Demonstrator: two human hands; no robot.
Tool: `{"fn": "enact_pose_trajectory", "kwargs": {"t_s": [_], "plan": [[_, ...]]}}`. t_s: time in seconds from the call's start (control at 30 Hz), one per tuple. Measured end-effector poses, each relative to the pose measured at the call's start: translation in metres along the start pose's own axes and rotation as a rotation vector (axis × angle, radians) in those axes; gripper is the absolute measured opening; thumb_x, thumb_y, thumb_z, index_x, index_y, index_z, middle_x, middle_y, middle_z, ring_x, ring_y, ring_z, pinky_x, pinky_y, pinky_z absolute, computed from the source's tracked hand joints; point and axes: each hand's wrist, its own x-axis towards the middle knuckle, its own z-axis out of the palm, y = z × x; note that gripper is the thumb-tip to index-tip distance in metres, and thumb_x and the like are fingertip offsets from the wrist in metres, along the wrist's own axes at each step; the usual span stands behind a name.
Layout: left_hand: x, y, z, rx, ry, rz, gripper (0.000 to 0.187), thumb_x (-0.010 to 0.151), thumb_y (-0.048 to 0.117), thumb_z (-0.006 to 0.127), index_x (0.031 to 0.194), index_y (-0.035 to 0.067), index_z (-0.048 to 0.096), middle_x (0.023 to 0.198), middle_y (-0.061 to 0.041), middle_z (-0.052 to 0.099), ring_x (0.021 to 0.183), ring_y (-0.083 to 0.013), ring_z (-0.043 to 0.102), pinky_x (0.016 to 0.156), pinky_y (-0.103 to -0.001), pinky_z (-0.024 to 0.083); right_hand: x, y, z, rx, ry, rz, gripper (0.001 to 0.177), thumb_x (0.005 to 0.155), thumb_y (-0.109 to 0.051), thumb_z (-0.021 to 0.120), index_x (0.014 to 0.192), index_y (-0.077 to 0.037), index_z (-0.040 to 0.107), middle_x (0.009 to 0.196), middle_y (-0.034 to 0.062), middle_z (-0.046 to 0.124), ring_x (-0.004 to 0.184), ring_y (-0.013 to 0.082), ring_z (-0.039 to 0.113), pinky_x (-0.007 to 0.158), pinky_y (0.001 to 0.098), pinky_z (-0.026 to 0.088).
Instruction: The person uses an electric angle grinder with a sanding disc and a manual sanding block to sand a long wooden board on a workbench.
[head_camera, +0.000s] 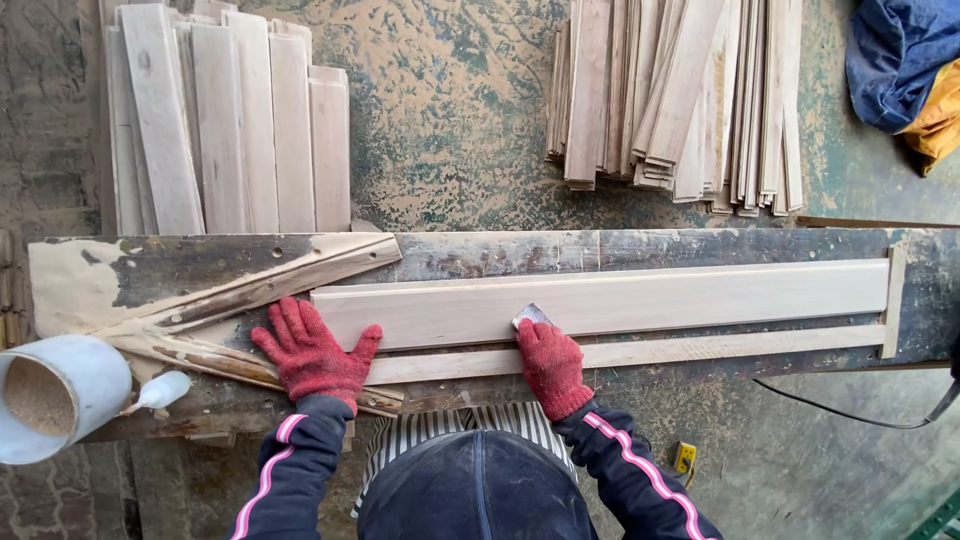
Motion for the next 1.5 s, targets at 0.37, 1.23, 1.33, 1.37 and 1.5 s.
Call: {"fn": "enact_pose_trajectory", "kwargs": {"t_s": [0.37,1.23,1.33,1.37,1.5], "plan": [[0.002,-0.006,0.011,-0.02,0.046,0.042,0.118,0.077,0.081,0.059,0.147,-0.013,0.045,0.162,-0.034,0.038,0.155,-0.0463,0.028,0.126,-0.067,0.013,0.024,-0.033,-0.008,0.087,0.071,0.302,0.018,0.101,-0.03,0.061,0.086,-0.022,0.057,0.069,-0.0013,0.054,0.053,0.0211,0.065,0.048,0.0342,0.053],[-0.004,-0.01,0.021,-0.022,0.122,0.102,0.119,0.076,0.079,0.062,0.146,-0.015,0.047,0.159,-0.035,0.042,0.154,-0.048,0.03,0.127,-0.066,0.014,0.017,-0.022,0.035,0.177,0.225,0.27,0.013,0.094,-0.026,0.07,0.083,-0.023,0.064,0.068,-0.0022,0.06,0.057,0.0197,0.067,0.051,0.0342,0.057],[-0.002,-0.009,0.022,-0.052,0.171,0.133,0.115,0.076,0.073,0.068,0.147,-0.013,0.042,0.157,-0.037,0.039,0.15,-0.0513,0.031,0.122,-0.07,0.018,-0.017,0.071,0.047,0.077,0.288,0.435,0.014,0.097,-0.023,0.071,0.086,-0.02,0.063,0.072,0.0028,0.061,0.064,0.0256,0.069,0.054,0.0378,0.056],[-0.002,-0.008,0.021,-0.054,0.175,0.133,0.113,0.077,0.072,0.068,0.147,-0.013,0.042,0.157,-0.037,0.039,0.151,-0.0512,0.03,0.122,-0.07,0.018,-0.035,0.1,0.063,-0.017,0.203,0.673,0.015,0.102,-0.032,0.067,0.09,-0.023,0.065,0.076,0.0001,0.064,0.066,0.0216,0.069,0.058,0.0338,0.057],[-0.002,-0.006,0.017,-0.046,0.163,0.119,0.11,0.078,0.07,0.068,0.146,-0.013,0.042,0.158,-0.036,0.038,0.152,-0.0501,0.029,0.123,-0.069,0.017,-0.032,0.106,0.091,-0.144,0.132,0.928,0.025,0.102,-0.042,0.064,0.089,-0.021,0.063,0.077,0.0005,0.062,0.067,0.0224,0.07,0.06,0.0344,0.058]]}}
